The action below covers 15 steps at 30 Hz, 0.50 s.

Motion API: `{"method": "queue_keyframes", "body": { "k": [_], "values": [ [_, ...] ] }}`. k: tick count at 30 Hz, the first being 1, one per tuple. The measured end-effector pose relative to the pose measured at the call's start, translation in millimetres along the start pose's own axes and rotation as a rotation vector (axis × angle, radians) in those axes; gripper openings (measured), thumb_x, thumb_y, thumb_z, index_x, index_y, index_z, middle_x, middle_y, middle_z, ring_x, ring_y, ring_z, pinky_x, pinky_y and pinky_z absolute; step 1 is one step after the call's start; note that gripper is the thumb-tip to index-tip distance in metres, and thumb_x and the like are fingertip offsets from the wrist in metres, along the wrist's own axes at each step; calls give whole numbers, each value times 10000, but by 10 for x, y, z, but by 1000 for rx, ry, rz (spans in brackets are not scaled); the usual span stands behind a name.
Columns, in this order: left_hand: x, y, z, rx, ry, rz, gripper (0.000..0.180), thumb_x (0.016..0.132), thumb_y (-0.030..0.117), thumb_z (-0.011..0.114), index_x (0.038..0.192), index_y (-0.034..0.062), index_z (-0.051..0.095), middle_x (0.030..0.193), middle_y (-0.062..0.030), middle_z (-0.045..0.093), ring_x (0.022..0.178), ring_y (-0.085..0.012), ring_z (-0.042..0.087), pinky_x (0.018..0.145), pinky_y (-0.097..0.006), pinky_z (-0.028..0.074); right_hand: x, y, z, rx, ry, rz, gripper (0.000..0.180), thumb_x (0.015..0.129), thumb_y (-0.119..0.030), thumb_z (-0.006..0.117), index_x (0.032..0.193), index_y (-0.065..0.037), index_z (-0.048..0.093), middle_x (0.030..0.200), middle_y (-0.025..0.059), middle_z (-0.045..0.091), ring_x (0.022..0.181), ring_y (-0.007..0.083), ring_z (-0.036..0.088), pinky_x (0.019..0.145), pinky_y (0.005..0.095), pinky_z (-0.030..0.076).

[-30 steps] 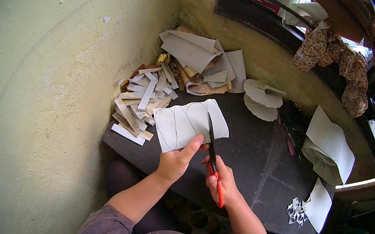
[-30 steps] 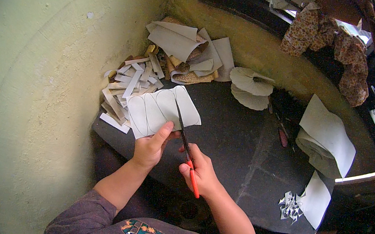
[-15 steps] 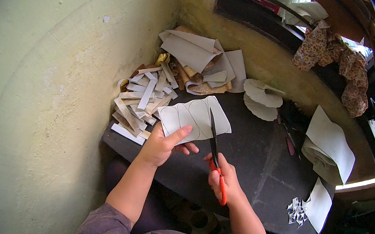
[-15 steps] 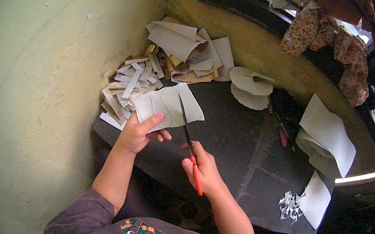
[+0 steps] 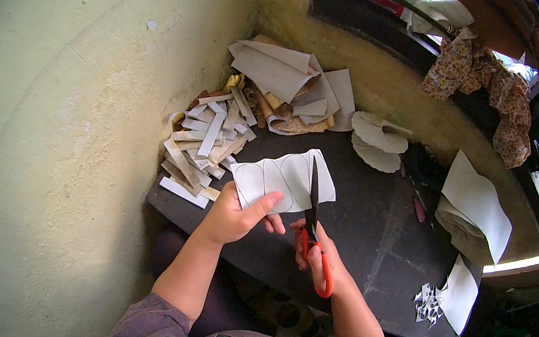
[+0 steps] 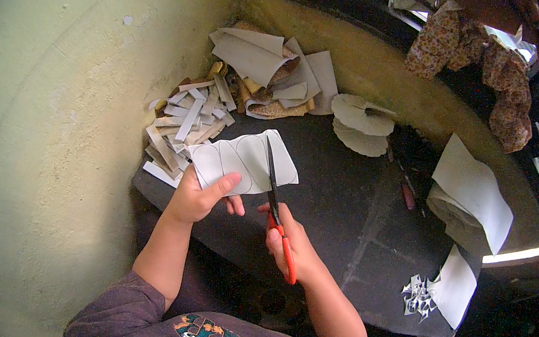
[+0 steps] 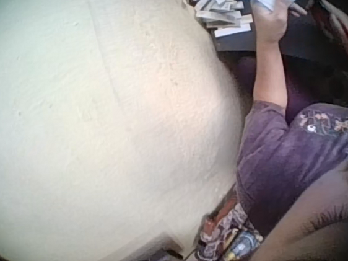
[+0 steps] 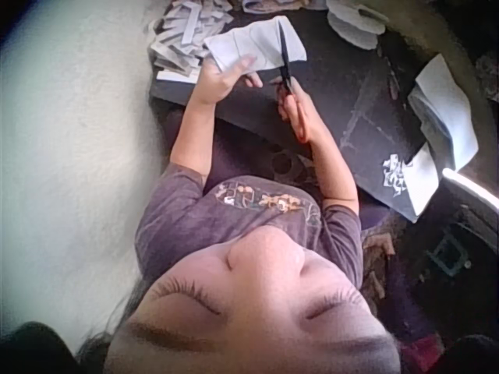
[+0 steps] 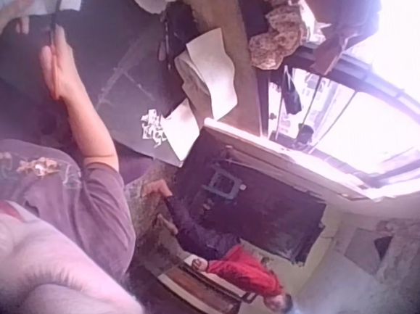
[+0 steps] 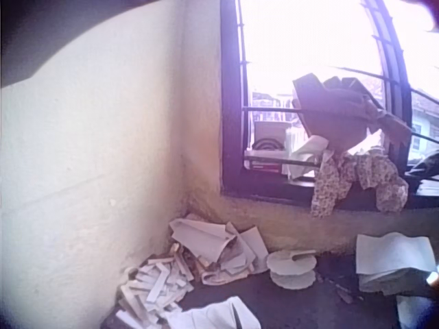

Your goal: The person assembles a fan-shaped paper decoration by stacking and pressing multiple pre-cut white paper pieces together. They then pick up a pair of scissors and cut a new piece of white paper along a curved line.

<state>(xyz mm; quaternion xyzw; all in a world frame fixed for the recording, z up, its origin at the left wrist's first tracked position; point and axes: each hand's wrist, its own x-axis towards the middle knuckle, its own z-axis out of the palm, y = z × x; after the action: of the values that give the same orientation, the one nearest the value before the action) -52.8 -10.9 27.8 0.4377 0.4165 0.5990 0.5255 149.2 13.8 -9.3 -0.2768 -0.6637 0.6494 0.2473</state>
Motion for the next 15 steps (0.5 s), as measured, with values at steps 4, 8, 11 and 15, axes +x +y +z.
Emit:
{"method": "queue_keyframes", "body": {
  "k": [4,8,11,15],
  "values": [
    [-7,8,5,5,-2,-3,165,883,105,544,961,-40,557,791,-95,625,579,-168,635,480,-231,493,-2,11,-11,-48,8,-18,533,881,-479,412,1158,-23,412,714,48,432,605,144,432,560,287,374],
    [-15,5,6,-8,-1,-1,169,882,103,546,964,-44,556,796,-98,626,580,-170,635,478,-230,493,-2,16,-16,-86,19,-20,572,866,-525,412,1139,-22,419,705,55,431,636,166,436,592,303,373],
    [-14,10,13,-16,1,4,172,882,103,546,966,-46,557,800,-100,628,581,-169,636,477,-229,492,-5,9,-14,-102,34,-16,578,861,-535,415,1126,-22,430,699,60,431,647,172,441,600,306,374],
    [-17,2,18,-15,8,7,175,882,102,545,972,-48,557,803,-100,629,579,-166,635,478,-229,493,-7,-13,2,-114,60,-11,564,863,-530,418,1109,-23,446,697,65,430,648,176,445,604,307,378]
  ]
}}
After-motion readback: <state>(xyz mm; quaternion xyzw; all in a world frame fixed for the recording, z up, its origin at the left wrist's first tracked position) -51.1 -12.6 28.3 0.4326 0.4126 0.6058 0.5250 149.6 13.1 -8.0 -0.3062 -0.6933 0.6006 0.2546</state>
